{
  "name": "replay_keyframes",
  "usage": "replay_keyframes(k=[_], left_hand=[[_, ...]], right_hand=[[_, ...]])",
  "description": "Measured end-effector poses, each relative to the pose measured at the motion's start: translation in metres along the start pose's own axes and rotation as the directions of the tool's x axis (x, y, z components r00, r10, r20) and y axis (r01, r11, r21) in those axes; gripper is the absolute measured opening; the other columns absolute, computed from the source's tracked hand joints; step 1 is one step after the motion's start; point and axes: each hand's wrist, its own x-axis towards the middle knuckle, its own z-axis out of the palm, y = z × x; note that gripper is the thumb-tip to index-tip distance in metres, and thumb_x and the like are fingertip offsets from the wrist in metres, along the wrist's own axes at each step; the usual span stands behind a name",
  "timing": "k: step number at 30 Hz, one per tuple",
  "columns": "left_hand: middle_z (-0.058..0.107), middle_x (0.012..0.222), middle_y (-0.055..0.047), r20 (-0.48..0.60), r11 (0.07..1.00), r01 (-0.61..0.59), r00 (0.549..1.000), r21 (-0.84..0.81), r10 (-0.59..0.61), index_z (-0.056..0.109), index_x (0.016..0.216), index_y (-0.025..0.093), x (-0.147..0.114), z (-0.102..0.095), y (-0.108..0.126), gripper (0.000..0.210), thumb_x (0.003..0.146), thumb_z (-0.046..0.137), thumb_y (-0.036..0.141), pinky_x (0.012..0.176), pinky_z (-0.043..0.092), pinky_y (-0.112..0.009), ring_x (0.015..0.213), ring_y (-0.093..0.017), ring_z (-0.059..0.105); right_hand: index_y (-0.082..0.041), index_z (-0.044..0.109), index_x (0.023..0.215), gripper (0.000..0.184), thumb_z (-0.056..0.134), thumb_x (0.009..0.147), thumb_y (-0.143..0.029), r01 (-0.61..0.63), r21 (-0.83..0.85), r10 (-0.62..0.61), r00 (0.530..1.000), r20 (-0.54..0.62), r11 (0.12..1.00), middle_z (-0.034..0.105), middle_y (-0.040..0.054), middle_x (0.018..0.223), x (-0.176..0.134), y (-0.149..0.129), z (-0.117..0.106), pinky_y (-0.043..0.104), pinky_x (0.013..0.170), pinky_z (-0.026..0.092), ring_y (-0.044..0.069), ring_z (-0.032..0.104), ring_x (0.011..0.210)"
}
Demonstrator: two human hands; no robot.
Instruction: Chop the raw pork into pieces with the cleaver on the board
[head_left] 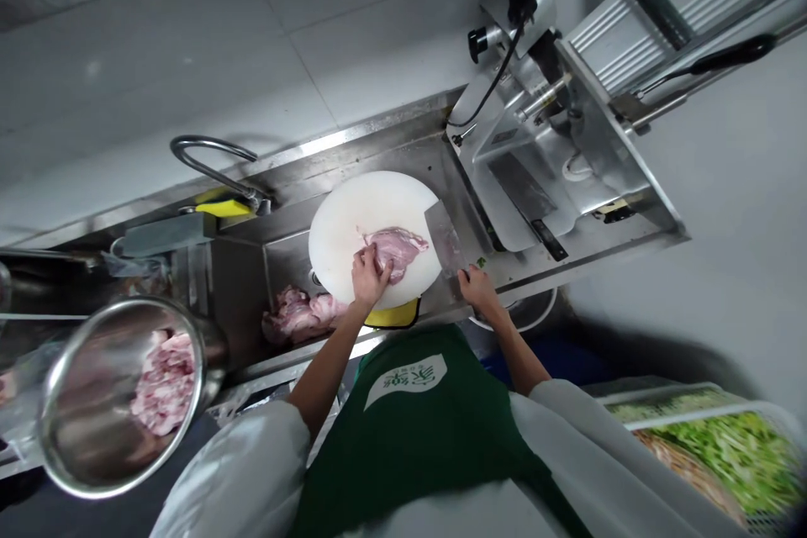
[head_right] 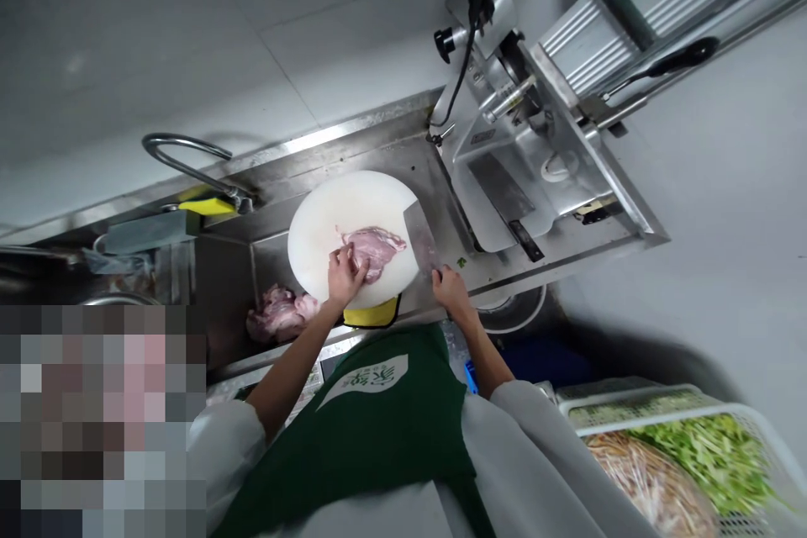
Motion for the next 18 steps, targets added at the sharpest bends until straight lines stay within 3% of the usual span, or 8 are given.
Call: replay_keyframes(k=[3,7,10,14,18], left_hand=[[0.062,0.121,-0.019,0.017,0.998,0.019,1.0,0.062,-0.02,0.052,0.142,0.014,-0.025,0.004,-0.002,0.057,0.097,0.057,0.047,0.099,0.049,-0.047,0.114,-0.034,0.063],[0.072,0.11,-0.019,0.119,0.992,0.047,0.991,0.12,-0.061,0.061,0.129,0.013,-0.05,-0.001,-0.007,0.041,0.1,0.052,0.04,0.093,0.048,-0.043,0.104,-0.033,0.068],[0.076,0.092,-0.014,0.155,0.988,0.135,0.977,0.075,-0.145,0.064,0.126,0.016,-0.045,-0.016,-0.017,0.038,0.102,0.047,0.04,0.078,0.049,-0.035,0.086,-0.029,0.071],[0.077,0.091,-0.012,0.059,0.97,0.244,0.968,0.012,-0.244,0.069,0.118,0.018,-0.033,-0.035,-0.037,0.032,0.098,0.052,0.035,0.073,0.046,-0.031,0.083,-0.026,0.072],[0.072,0.076,-0.008,0.085,0.96,0.275,0.959,-0.048,-0.271,0.072,0.106,0.016,-0.049,-0.035,-0.05,0.03,0.095,0.052,0.035,0.067,0.043,-0.029,0.071,-0.022,0.067]], right_hand=[[-0.007,0.066,0.116,0.034,0.041,0.107,-0.028,0.003,-0.028,-0.003,1.0,0.002,1.0,0.074,0.0186,0.109,0.0,-0.002,-0.003,0.029,0.082,0.042,0.025,0.069,0.101],[-0.008,0.065,0.116,0.033,0.041,0.107,-0.029,-0.004,-0.055,0.004,1.0,0.002,0.998,0.074,0.0182,0.109,0.004,0.0,-0.004,0.029,0.081,0.042,0.026,0.069,0.101],[-0.008,0.065,0.116,0.033,0.041,0.107,-0.03,-0.006,-0.066,0.006,1.0,-0.005,0.998,0.073,0.0182,0.108,0.005,0.001,-0.003,0.029,0.079,0.042,0.026,0.069,0.101],[-0.009,0.065,0.114,0.032,0.04,0.108,-0.029,0.029,-0.1,-0.031,0.999,-0.018,0.995,0.074,0.0173,0.107,0.003,0.0,-0.004,0.029,0.078,0.041,0.025,0.069,0.098],[-0.012,0.066,0.111,0.032,0.039,0.108,-0.03,0.068,-0.145,-0.072,0.997,-0.025,0.987,0.075,0.0159,0.102,-0.003,-0.003,-0.013,0.029,0.075,0.04,0.026,0.07,0.094]])
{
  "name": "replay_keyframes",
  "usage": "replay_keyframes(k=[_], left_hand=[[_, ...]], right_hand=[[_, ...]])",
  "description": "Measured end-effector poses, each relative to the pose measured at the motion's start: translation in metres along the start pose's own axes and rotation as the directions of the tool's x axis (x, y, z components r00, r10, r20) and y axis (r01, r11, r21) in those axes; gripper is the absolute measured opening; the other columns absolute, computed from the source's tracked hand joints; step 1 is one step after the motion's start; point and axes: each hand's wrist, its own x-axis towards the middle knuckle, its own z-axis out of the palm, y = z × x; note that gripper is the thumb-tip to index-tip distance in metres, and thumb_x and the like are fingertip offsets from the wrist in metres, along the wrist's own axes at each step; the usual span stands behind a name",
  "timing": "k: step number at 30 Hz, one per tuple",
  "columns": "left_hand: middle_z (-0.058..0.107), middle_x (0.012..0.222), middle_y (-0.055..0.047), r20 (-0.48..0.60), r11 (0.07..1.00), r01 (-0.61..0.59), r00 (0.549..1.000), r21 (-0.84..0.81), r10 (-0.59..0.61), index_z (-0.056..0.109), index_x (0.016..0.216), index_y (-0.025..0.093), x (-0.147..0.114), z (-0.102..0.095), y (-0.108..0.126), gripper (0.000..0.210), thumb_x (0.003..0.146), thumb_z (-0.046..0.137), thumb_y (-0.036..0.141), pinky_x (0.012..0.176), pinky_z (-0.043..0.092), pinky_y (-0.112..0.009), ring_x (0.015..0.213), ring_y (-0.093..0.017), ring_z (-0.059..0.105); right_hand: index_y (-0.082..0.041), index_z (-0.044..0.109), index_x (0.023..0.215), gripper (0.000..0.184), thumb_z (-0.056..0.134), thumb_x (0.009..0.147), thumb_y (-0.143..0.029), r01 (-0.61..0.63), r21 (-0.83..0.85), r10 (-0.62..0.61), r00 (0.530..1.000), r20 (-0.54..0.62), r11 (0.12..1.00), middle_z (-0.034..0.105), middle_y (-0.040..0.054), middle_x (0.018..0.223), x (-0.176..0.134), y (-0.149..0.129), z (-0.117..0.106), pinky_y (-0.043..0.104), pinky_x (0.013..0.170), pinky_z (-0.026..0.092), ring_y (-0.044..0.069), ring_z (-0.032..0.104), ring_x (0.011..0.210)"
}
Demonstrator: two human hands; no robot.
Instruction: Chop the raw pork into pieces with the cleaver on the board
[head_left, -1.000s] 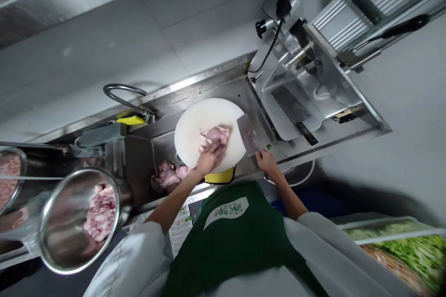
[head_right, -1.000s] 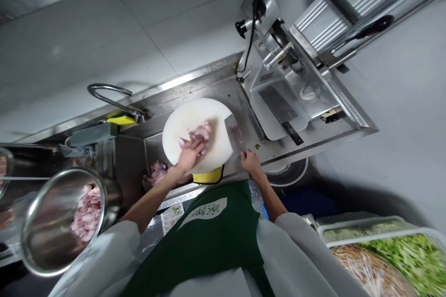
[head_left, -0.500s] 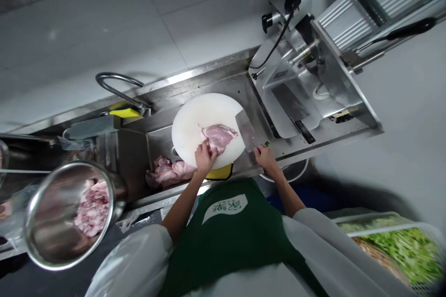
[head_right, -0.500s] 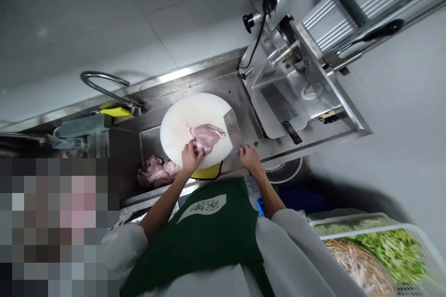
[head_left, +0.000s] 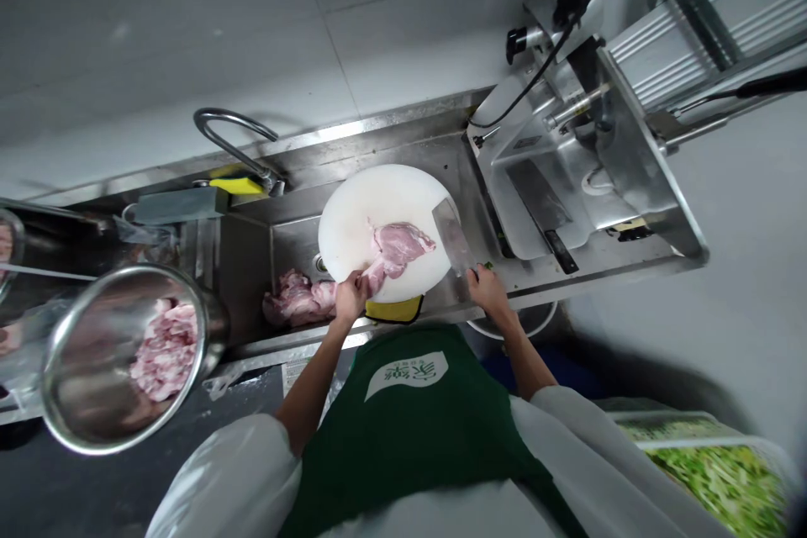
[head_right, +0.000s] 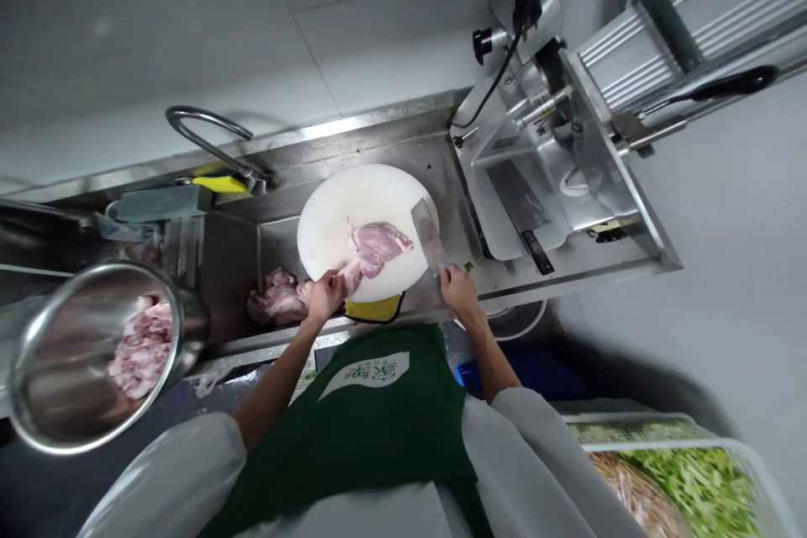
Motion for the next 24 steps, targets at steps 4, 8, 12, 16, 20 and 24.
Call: replay_keyframes(k=[4,8,12,16,20,24], left_hand=[[0.065,0.068,-0.004,-0.034,0.998,-0.045,0.998,-0.048,0.043,0.07,0.088,0.017,-0.022,0.011,0.0,0.03,0.095,0.05,0.039,0.062,0.04,-0.027,0.063,-0.018,0.059],[0.063,0.066,-0.005,-0.051,0.992,-0.089,0.995,-0.093,0.085,0.067,0.079,0.017,-0.04,0.019,0.013,0.034,0.096,0.05,0.042,0.06,0.041,-0.029,0.059,-0.018,0.056],[0.065,0.068,-0.005,-0.022,0.976,-0.16,0.987,-0.146,0.158,0.071,0.09,0.017,-0.051,0.022,0.021,0.032,0.097,0.05,0.039,0.062,0.045,-0.031,0.059,-0.018,0.057],[0.066,0.079,-0.008,-0.224,0.965,-0.232,0.954,-0.126,0.2,0.068,0.08,0.019,-0.038,0.02,0.031,0.028,0.096,0.057,0.04,0.076,0.051,-0.036,0.079,-0.023,0.061],[0.067,0.11,-0.012,-0.299,0.908,-0.406,0.883,-0.102,0.361,0.071,0.101,0.019,-0.002,0.034,0.056,0.018,0.096,0.058,0.032,0.098,0.049,-0.043,0.109,-0.027,0.058],[0.064,0.119,-0.013,-0.18,0.915,-0.395,0.909,-0.078,0.377,0.071,0.101,0.02,0.024,0.056,0.069,0.016,0.094,0.059,0.027,0.098,0.049,-0.046,0.11,-0.028,0.056]], right_hand=[[-0.012,0.064,0.118,0.037,0.033,0.109,-0.03,0.066,-0.031,-0.067,0.997,-0.029,0.997,0.076,0.0148,0.095,-0.014,-0.014,-0.015,0.029,0.073,0.04,0.025,0.071,0.084],[-0.014,0.061,0.126,0.039,0.029,0.11,-0.029,0.246,-0.001,-0.246,0.969,0.019,0.969,0.077,0.0141,0.101,-0.027,-0.046,-0.021,0.028,0.076,0.042,0.023,0.072,0.088],[-0.016,0.059,0.127,0.037,0.028,0.111,-0.028,0.363,-0.028,-0.358,0.927,0.11,0.931,0.076,0.0145,0.11,-0.023,-0.078,-0.011,0.027,0.083,0.044,0.023,0.072,0.097],[-0.014,0.057,0.127,0.036,0.027,0.11,-0.022,0.365,-0.097,-0.344,0.921,0.184,0.926,0.075,0.0154,0.112,-0.009,-0.094,0.005,0.03,0.086,0.047,0.025,0.073,0.1],[-0.014,0.055,0.129,0.037,0.026,0.11,-0.026,0.332,-0.115,-0.3,0.926,0.229,0.936,0.076,0.0164,0.11,-0.007,-0.089,0.008,0.032,0.085,0.048,0.027,0.073,0.102],[-0.013,0.054,0.132,0.038,0.027,0.11,-0.027,0.308,-0.125,-0.266,0.925,0.271,0.943,0.076,0.0173,0.106,-0.021,-0.071,0.0,0.034,0.084,0.049,0.029,0.074,0.099]])
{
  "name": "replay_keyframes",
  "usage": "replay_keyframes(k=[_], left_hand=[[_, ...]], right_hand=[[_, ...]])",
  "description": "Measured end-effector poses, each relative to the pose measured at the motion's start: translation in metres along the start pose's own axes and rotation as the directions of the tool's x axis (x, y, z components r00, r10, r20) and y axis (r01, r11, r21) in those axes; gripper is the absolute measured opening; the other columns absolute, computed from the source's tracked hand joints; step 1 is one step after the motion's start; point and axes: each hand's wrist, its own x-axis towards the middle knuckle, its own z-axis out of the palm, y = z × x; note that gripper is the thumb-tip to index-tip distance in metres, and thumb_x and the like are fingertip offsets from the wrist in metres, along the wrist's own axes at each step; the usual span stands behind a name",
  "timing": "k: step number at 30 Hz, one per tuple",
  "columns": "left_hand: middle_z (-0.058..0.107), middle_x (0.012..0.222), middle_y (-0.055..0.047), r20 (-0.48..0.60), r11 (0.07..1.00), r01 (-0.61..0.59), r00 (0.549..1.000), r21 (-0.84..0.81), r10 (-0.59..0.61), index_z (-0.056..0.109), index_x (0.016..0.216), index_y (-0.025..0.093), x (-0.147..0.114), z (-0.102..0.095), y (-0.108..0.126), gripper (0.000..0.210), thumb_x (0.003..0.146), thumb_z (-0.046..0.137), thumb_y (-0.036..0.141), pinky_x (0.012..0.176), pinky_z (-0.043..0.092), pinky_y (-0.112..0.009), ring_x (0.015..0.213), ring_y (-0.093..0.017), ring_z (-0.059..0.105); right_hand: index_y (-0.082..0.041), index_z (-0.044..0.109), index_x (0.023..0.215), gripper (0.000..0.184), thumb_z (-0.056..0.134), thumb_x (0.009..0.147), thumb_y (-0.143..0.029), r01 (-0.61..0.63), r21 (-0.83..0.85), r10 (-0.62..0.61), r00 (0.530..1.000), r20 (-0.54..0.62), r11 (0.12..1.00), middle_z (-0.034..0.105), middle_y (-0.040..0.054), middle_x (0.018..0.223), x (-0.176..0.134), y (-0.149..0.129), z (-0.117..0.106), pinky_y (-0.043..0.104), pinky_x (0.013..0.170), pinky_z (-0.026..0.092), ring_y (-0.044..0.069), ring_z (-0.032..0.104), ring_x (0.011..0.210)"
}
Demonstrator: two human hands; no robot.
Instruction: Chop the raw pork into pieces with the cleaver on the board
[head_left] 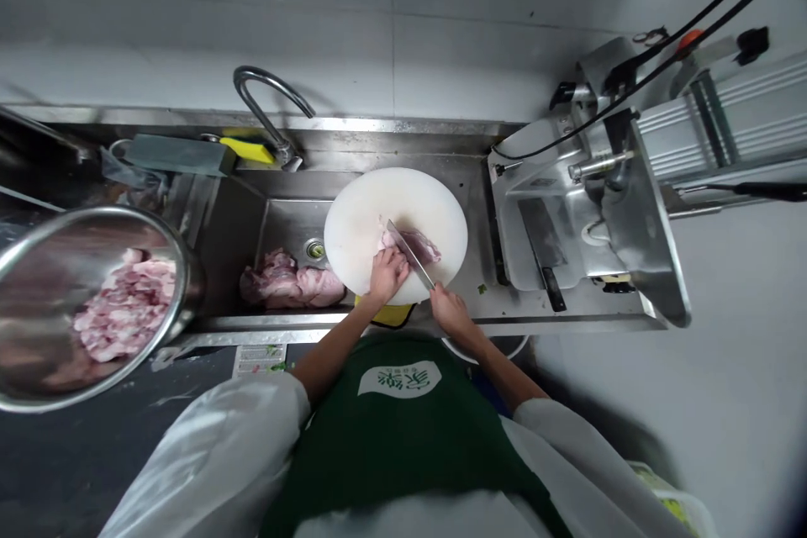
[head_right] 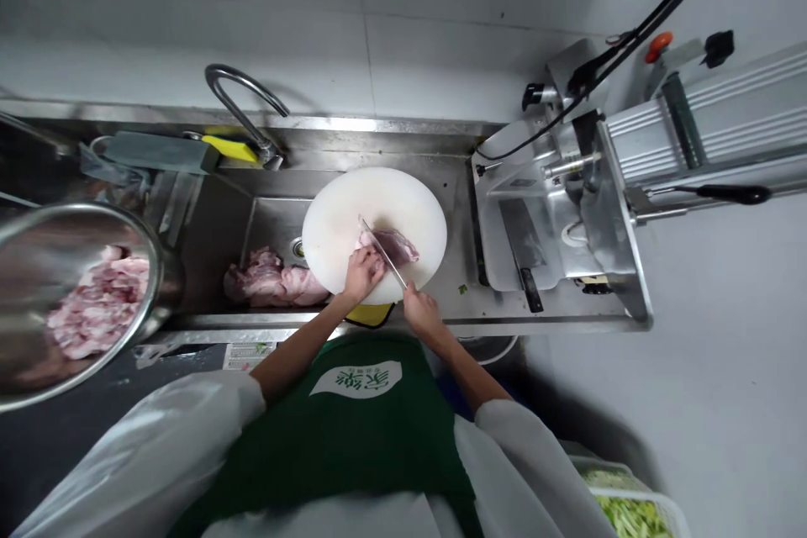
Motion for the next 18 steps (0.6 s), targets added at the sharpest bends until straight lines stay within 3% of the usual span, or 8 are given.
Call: replay_keyframes(k=[3,7,9,15,18], left_hand=[[0.063,0.117,-0.011,0.027,0.999,0.029,0.999,-0.04,-0.028,0.071,0.099,0.021,0.0,0.006,-0.008,0.015,0.095,0.057,0.025,0.098,0.05,-0.044,0.107,-0.025,0.058],[0.062,0.119,-0.013,0.039,0.992,0.027,0.999,-0.12,-0.023,0.072,0.096,0.021,-0.004,0.0,-0.014,0.014,0.093,0.06,0.025,0.101,0.05,-0.046,0.11,-0.027,0.059],[0.062,0.119,-0.014,0.046,0.992,0.031,0.999,-0.123,-0.026,0.073,0.095,0.02,-0.003,-0.001,-0.015,0.015,0.094,0.06,0.026,0.101,0.05,-0.049,0.111,-0.029,0.059],[0.064,0.118,-0.016,0.044,0.993,0.075,0.996,-0.089,-0.071,0.074,0.097,0.02,0.0,0.008,-0.015,0.023,0.098,0.053,0.03,0.098,0.051,-0.049,0.108,-0.028,0.059],[0.064,0.114,-0.015,0.066,0.989,0.095,0.994,-0.116,-0.088,0.074,0.101,0.021,-0.001,0.007,-0.019,0.024,0.099,0.052,0.03,0.098,0.052,-0.045,0.11,-0.027,0.058]], right_hand=[[-0.013,0.051,0.138,0.038,0.029,0.108,-0.021,-0.014,-0.008,0.014,0.999,0.043,1.0,0.076,0.0177,0.106,0.008,-0.012,-0.007,0.034,0.085,0.049,0.029,0.074,0.098],[-0.011,0.046,0.142,0.041,0.03,0.105,-0.013,0.039,0.009,-0.039,0.999,-0.01,0.999,0.073,0.0203,0.12,0.058,-0.053,-0.023,0.034,0.091,0.049,0.028,0.071,0.109],[-0.01,0.046,0.143,0.041,0.03,0.105,-0.014,0.055,0.022,-0.054,0.998,-0.025,0.998,0.073,0.0204,0.121,0.071,-0.059,-0.026,0.034,0.092,0.049,0.028,0.07,0.111],[-0.009,0.043,0.146,0.044,0.032,0.105,-0.016,-0.029,-0.043,0.032,0.997,0.065,0.999,0.075,0.0195,0.107,0.019,-0.019,-0.003,0.036,0.087,0.051,0.031,0.072,0.101],[-0.01,0.047,0.143,0.042,0.031,0.105,-0.016,-0.042,-0.046,0.045,0.997,0.055,0.998,0.075,0.0191,0.109,0.029,-0.028,-0.005,0.035,0.089,0.051,0.029,0.072,0.103]])
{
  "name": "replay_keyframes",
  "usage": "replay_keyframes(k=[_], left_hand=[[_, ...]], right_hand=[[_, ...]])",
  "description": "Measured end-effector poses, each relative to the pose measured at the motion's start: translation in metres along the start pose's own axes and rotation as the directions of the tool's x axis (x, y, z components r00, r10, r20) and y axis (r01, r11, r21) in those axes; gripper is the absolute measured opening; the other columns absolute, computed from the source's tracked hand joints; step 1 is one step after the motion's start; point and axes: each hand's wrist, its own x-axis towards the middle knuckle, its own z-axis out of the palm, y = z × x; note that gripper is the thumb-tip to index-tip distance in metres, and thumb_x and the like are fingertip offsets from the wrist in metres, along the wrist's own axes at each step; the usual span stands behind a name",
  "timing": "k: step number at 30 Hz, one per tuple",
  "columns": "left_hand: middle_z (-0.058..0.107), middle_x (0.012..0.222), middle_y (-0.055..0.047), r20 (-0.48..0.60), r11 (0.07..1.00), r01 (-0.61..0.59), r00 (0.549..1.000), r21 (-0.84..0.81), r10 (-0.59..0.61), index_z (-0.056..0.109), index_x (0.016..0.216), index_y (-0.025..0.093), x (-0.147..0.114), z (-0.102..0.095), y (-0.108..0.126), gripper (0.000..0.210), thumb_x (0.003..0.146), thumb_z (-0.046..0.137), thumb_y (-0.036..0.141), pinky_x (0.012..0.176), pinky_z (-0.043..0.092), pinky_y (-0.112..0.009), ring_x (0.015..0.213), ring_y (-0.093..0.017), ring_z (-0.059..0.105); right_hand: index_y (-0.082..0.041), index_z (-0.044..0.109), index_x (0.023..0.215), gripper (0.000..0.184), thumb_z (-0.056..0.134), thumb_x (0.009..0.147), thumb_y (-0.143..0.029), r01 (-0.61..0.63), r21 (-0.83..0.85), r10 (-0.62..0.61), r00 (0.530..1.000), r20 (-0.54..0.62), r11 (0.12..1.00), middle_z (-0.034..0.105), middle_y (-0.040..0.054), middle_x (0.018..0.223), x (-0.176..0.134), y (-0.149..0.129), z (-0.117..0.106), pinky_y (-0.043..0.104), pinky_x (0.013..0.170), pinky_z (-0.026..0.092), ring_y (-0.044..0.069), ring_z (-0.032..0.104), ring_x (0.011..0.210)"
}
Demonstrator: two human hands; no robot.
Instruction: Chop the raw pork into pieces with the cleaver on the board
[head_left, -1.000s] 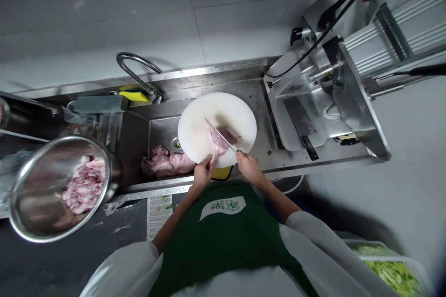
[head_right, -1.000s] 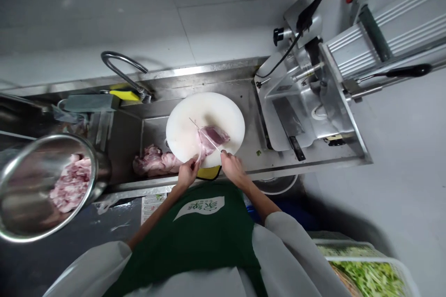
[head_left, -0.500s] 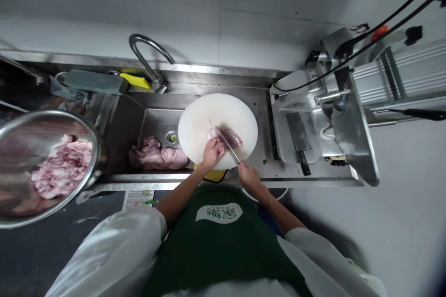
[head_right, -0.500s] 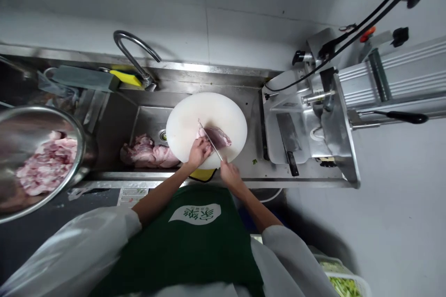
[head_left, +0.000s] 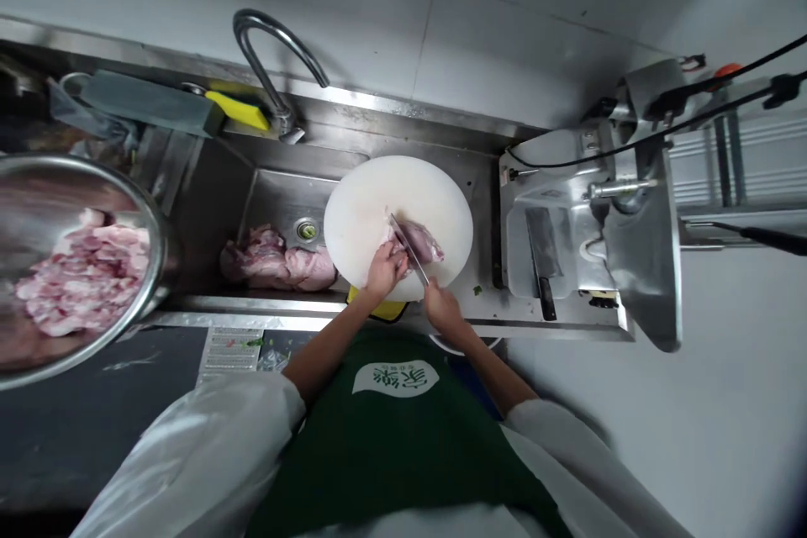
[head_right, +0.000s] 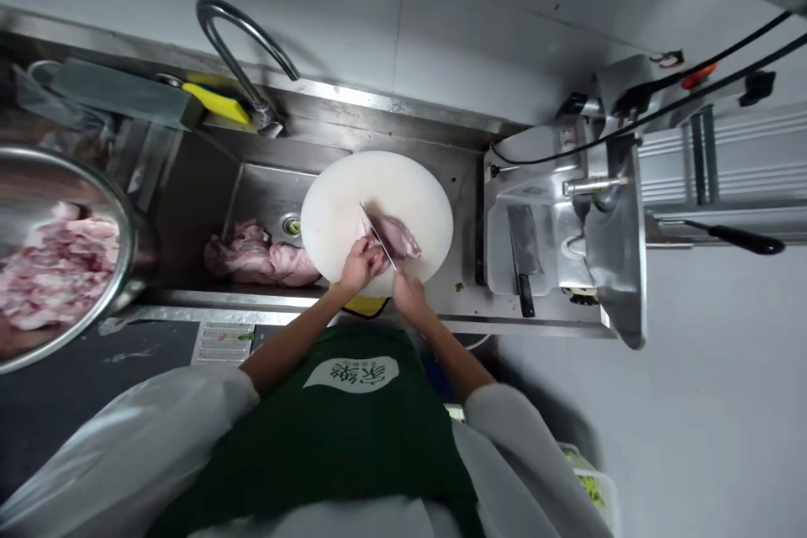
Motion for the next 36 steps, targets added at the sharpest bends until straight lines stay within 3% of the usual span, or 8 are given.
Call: replay_keyframes(k=[7,11,15,18,22,28,31,36], left_hand=[[0.059,0.116,-0.013,0.026,0.998,0.054,0.998,0.018,-0.055,0.072,0.109,0.023,-0.013,-0.018,-0.009,0.024,0.093,0.063,0.038,0.099,0.05,-0.044,0.107,-0.026,0.057],[0.054,0.127,-0.017,-0.053,0.987,0.096,0.995,0.132,-0.09,0.07,0.11,0.02,-0.025,-0.025,-0.01,0.041,0.079,0.08,0.045,0.101,0.046,-0.048,0.116,-0.034,0.052],[0.05,0.14,-0.021,-0.102,0.96,0.189,0.98,0.207,-0.171,0.063,0.123,0.017,-0.028,-0.023,-0.004,0.054,0.077,0.08,0.04,0.103,0.043,-0.052,0.124,-0.04,0.046],[0.058,0.129,-0.018,-0.039,0.967,0.184,0.983,0.179,-0.18,0.058,0.132,0.017,-0.022,-0.016,0.005,0.055,0.081,0.073,0.028,0.099,0.046,-0.047,0.116,-0.036,0.051],[0.061,0.117,-0.017,0.003,0.972,0.204,0.979,0.115,-0.205,0.056,0.132,0.015,-0.011,-0.011,0.014,0.05,0.083,0.066,0.018,0.093,0.048,-0.044,0.111,-0.035,0.055],[0.062,0.097,-0.01,-0.053,0.978,0.21,0.976,0.014,-0.209,0.058,0.105,0.019,-0.027,-0.034,-0.001,0.028,0.078,0.059,0.01,0.082,0.048,-0.038,0.093,-0.027,0.057],[0.053,0.077,-0.001,-0.169,0.95,0.281,0.938,-0.14,-0.302,0.048,0.086,0.023,-0.042,-0.054,-0.023,0.017,0.076,0.054,0.01,0.072,0.045,-0.031,0.073,-0.018,0.052],[0.04,0.065,0.007,-0.286,0.842,0.383,0.817,-0.38,-0.501,0.036,0.079,0.025,-0.058,-0.077,-0.051,0.025,0.072,0.057,0.015,0.062,0.039,-0.026,0.061,-0.013,0.043]], right_hand=[[-0.009,0.047,0.144,0.043,0.034,0.108,-0.027,0.094,0.096,-0.083,0.989,-0.12,0.991,0.072,0.0196,0.117,0.087,-0.05,-0.036,0.039,0.095,0.05,0.03,0.069,0.112],[-0.01,0.049,0.142,0.044,0.03,0.108,-0.03,0.088,0.09,-0.072,0.983,-0.168,0.992,0.071,0.0208,0.118,0.083,-0.042,-0.039,0.042,0.098,0.049,0.032,0.068,0.113],[-0.012,0.052,0.138,0.041,0.03,0.107,-0.029,0.092,0.063,-0.082,0.985,-0.152,0.994,0.072,0.0187,0.116,0.066,-0.032,-0.029,0.042,0.099,0.049,0.031,0.068,0.111],[-0.012,0.05,0.141,0.042,0.03,0.108,-0.029,0.09,0.053,-0.083,0.988,-0.134,0.995,0.073,0.0174,0.115,0.065,-0.033,-0.026,0.038,0.098,0.049,0.028,0.069,0.11],[-0.011,0.049,0.141,0.043,0.026,0.111,-0.031,0.134,0.07,-0.117,0.972,-0.205,0.989,0.07,0.0187,0.125,0.101,-0.06,-0.038,0.034,0.097,0.048,0.026,0.067,0.115],[-0.013,0.056,0.134,0.042,0.024,0.111,-0.027,0.179,0.004,-0.175,0.967,-0.182,0.984,0.071,0.0169,0.124,0.146,-0.096,-0.061,0.034,0.095,0.047,0.025,0.067,0.113],[-0.014,0.055,0.135,0.042,0.026,0.111,-0.03,0.173,-0.023,-0.174,0.958,-0.229,0.985,0.071,0.0165,0.124,0.143,-0.092,-0.063,0.033,0.096,0.046,0.025,0.066,0.113],[-0.014,0.059,0.128,0.035,0.034,0.11,-0.03,0.179,0.006,-0.173,0.962,-0.211,0.984,0.072,0.0142,0.121,0.123,-0.088,-0.074,0.028,0.091,0.047,0.023,0.067,0.108]])
